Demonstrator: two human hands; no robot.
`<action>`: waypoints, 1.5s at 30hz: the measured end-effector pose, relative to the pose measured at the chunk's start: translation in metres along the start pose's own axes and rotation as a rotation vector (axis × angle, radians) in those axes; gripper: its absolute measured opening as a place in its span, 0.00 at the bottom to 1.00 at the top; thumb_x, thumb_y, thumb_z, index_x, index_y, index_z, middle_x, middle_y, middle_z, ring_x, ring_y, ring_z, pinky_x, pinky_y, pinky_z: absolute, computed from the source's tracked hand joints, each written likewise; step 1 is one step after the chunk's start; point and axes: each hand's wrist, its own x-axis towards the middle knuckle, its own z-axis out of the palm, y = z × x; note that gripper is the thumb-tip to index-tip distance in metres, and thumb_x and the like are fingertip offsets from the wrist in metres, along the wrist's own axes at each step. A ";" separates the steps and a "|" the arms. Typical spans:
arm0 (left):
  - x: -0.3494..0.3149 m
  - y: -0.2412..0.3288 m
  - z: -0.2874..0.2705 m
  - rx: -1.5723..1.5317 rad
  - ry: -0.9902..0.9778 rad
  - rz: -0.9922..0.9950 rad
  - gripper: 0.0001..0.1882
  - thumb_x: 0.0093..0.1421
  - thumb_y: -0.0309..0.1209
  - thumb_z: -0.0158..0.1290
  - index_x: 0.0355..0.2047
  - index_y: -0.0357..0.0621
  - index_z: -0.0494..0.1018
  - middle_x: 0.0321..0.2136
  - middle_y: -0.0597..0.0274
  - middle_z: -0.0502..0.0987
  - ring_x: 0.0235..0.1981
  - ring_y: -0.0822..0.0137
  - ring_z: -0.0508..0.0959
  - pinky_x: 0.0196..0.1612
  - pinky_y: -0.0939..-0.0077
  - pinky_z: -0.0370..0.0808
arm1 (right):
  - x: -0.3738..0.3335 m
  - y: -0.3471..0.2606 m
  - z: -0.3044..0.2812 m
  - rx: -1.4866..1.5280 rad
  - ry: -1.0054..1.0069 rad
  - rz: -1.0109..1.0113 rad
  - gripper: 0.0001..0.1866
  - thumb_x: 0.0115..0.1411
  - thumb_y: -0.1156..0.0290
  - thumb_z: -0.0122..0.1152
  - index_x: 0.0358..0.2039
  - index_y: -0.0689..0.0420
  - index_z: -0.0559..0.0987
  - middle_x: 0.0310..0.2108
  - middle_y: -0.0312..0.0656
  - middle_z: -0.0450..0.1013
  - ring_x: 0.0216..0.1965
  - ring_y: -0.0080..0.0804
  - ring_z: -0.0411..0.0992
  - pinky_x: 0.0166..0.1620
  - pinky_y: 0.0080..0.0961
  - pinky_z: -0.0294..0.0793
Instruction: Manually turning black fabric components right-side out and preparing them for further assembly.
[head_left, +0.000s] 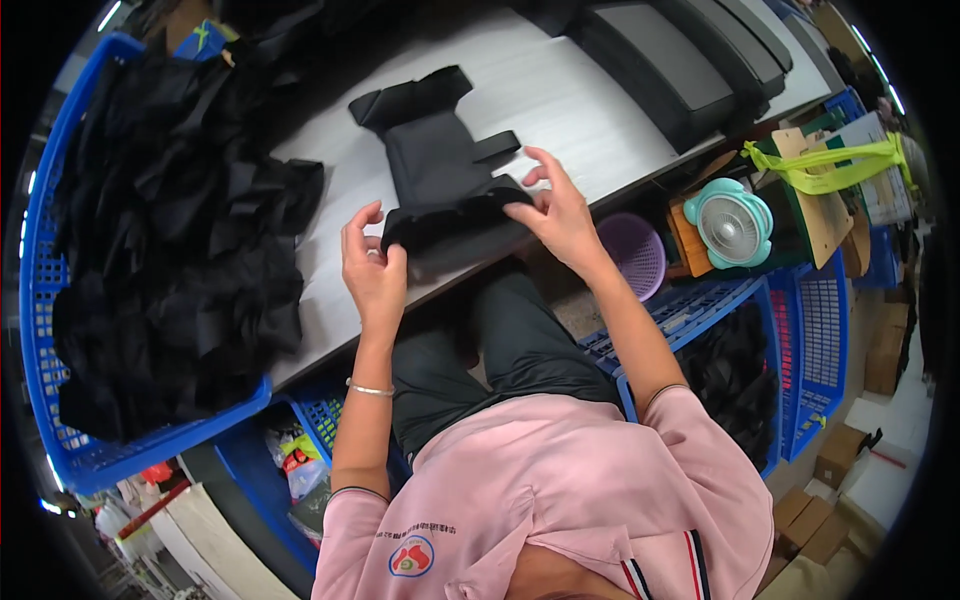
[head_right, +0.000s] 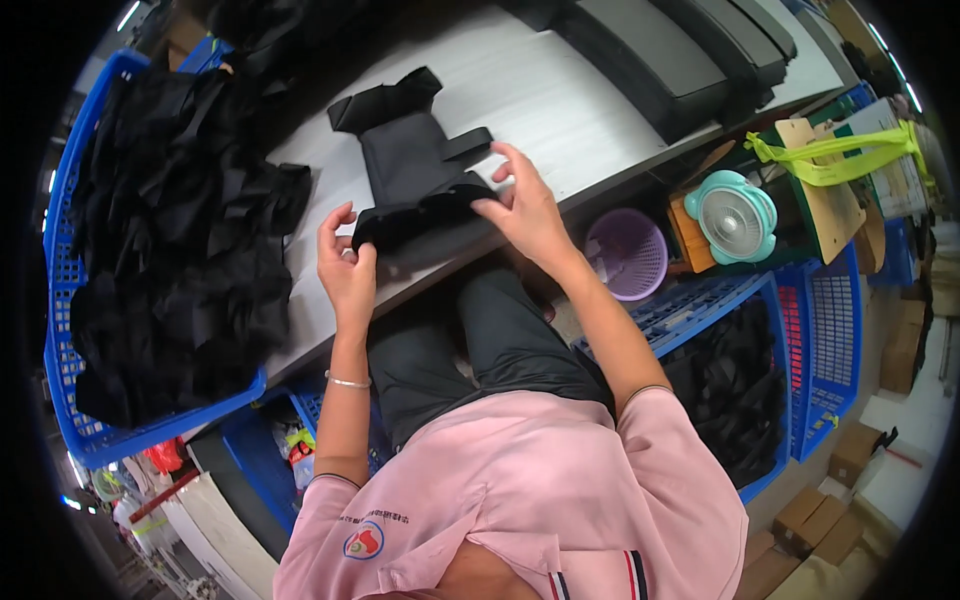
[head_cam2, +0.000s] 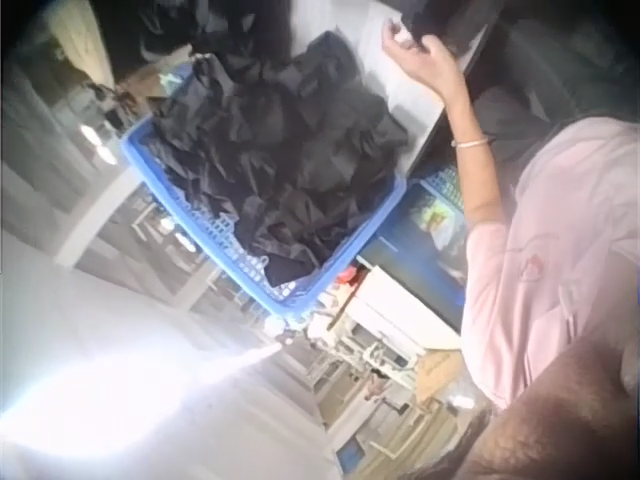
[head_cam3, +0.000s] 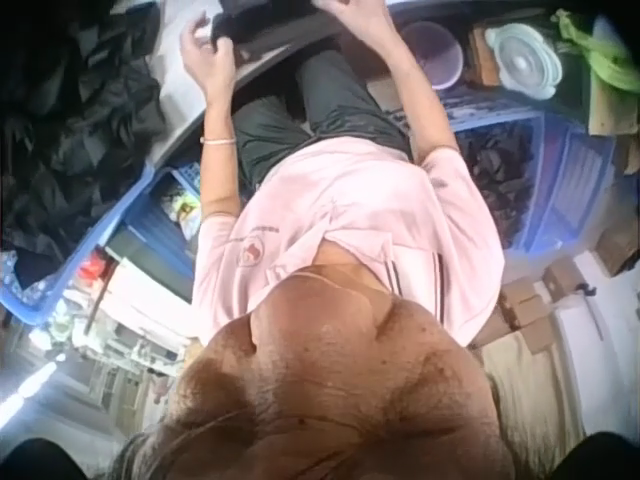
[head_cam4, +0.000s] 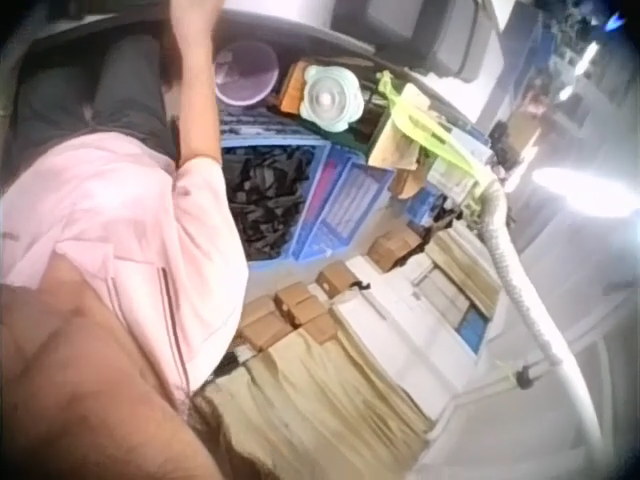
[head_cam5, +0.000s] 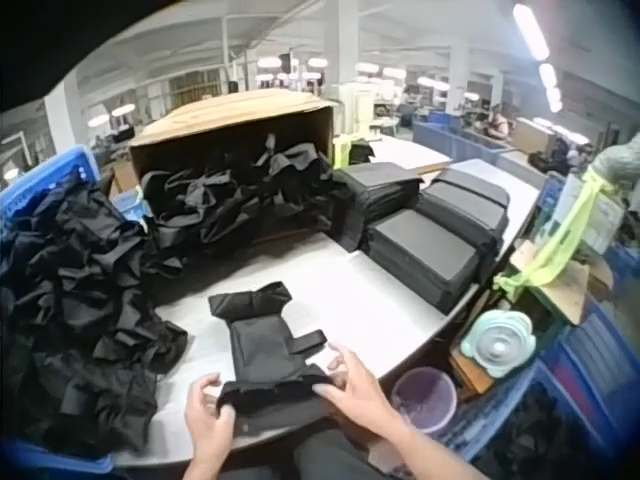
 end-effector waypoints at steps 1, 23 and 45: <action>-0.001 0.005 0.000 -0.010 -0.010 0.014 0.28 0.52 0.14 0.52 0.56 0.40 0.68 0.45 0.60 0.74 0.26 0.77 0.70 0.28 0.84 0.70 | 0.005 0.000 -0.008 0.075 -0.067 -0.050 0.33 0.53 0.77 0.68 0.60 0.59 0.68 0.39 0.43 0.69 0.31 0.21 0.69 0.38 0.21 0.73; -0.077 0.042 0.001 -0.465 -0.008 -0.165 0.24 0.61 0.22 0.57 0.58 0.34 0.66 0.54 0.56 0.71 0.35 0.79 0.74 0.29 0.87 0.73 | 0.160 0.016 -0.238 -0.779 0.271 -0.233 0.22 0.54 0.54 0.69 0.42 0.59 0.85 0.41 0.42 0.79 0.41 0.36 0.78 0.47 0.32 0.76; -0.124 0.020 0.005 -0.499 -0.117 -0.353 0.23 0.62 0.22 0.57 0.57 0.36 0.68 0.51 0.60 0.74 0.33 0.81 0.74 0.28 0.89 0.72 | 0.152 -0.008 -0.232 -1.190 0.106 -0.519 0.08 0.56 0.70 0.59 0.29 0.62 0.78 0.26 0.52 0.77 0.35 0.53 0.78 0.42 0.45 0.77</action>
